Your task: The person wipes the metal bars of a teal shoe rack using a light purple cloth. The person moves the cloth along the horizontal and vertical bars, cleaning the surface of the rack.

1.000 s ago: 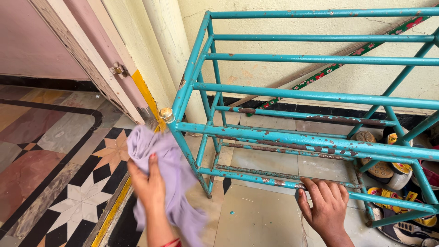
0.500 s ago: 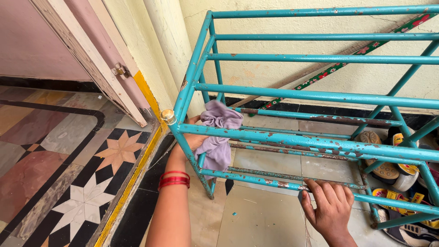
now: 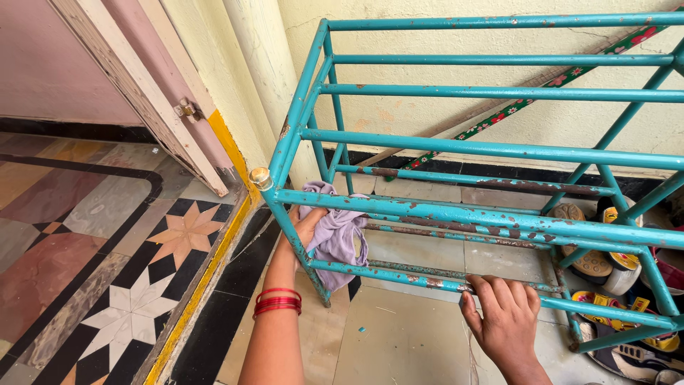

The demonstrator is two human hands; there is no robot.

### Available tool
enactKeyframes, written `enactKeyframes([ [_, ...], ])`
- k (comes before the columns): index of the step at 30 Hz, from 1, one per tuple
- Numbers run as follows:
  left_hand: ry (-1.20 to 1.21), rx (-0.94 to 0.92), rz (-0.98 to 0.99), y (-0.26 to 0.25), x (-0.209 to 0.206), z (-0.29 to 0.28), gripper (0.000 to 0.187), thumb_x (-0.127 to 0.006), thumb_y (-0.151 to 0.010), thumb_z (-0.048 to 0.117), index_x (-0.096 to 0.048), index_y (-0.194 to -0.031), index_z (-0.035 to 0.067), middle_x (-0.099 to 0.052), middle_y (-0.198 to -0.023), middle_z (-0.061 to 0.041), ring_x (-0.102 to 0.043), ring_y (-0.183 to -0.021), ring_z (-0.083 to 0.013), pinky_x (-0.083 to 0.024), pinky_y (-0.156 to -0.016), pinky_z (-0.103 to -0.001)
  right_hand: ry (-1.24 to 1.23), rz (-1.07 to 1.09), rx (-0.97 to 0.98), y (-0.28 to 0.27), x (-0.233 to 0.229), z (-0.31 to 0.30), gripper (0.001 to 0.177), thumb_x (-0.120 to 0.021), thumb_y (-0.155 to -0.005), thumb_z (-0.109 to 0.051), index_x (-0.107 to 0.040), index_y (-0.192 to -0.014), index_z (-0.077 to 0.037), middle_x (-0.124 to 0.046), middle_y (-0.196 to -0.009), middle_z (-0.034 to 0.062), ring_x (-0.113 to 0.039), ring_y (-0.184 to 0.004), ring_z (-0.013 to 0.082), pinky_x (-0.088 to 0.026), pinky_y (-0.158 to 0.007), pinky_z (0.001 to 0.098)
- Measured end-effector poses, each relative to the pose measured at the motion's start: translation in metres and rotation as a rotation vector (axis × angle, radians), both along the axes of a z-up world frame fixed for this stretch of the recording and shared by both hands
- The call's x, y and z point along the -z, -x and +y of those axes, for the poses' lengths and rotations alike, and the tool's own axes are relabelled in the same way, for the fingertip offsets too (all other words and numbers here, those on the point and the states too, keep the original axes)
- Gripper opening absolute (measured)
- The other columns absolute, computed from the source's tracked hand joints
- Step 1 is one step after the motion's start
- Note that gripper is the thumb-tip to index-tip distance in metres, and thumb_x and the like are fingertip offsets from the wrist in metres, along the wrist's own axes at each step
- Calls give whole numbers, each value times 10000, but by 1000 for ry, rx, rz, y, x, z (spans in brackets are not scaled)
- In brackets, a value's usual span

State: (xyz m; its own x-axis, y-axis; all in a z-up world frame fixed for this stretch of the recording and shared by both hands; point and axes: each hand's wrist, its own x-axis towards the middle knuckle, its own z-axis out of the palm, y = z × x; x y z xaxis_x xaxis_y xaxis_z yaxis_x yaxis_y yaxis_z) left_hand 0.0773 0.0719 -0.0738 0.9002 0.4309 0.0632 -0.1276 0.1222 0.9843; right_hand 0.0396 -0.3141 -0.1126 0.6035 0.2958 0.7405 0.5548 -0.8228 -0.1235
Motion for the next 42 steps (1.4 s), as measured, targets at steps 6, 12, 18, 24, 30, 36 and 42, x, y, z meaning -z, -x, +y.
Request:
enactKeyframes([
  [6,311,68,32,18,0,-8,531,-682,-907,253,-622,-1370,1,-725,-1223,-123,-723,-1076,-207,-593,-906,-343,-9,-11,-9,2,-6,-2,253,-661,-888,-293,-691,-1080,-131,-662,-986,11,-574,-930,228,-366,-946,410],
  [12,456,44,223,32,15,-2,556,-613,-908,387,-611,-1352,52,-730,-1192,-114,-724,-1037,-244,-624,-831,-407,-25,-25,-22,3,-8,-3,247,-656,-882,-277,-687,-1077,-128,-661,-984,8,-577,-930,225,-368,-949,415],
  [18,438,10,46,31,29,-5,580,-648,-916,389,-613,-1370,29,-695,-1301,-131,-695,-1132,-245,-575,-949,-396,-28,-31,-20,2,-7,-3,242,-651,-883,-272,-689,-1077,-132,-664,-986,9,-577,-927,223,-372,-952,421],
  [24,305,-631,-47,72,38,-33,876,-707,-905,339,-181,-1528,18,-490,-1484,-155,-554,-1315,-234,-462,-1080,-378,-47,-25,-18,1,-7,-8,265,-646,-871,-303,-696,-1072,-138,-653,-966,12,-575,-930,227,-368,-955,418],
  [30,180,-708,32,135,22,-59,699,-654,-899,360,-411,-1445,-2,-606,-1411,-220,-626,-1248,-298,-486,-1039,-404,-43,-30,-12,3,-5,-6,281,-636,-888,-320,-695,-1089,-133,-655,-987,14,-572,-933,229,-360,-953,421],
  [36,-730,-127,798,165,18,-43,594,-634,-917,509,-542,-1334,95,-722,-1141,-232,-684,-1124,-407,-497,-1016,-442,-28,27,4,9,-15,0,302,-636,-885,-324,-696,-1117,-140,-654,-1029,8,-571,-970,236,-352,-999,420],
  [42,-288,285,276,127,28,-119,549,-605,-945,480,-599,-1332,91,-689,-1295,-130,-694,-1149,-272,-582,-888,-481,-240,-54,-360,31,-23,29,661,-725,-807,-450,-576,-1319,-60,-545,-1383,189,-485,-1324,417,-311,-1135,502],
])
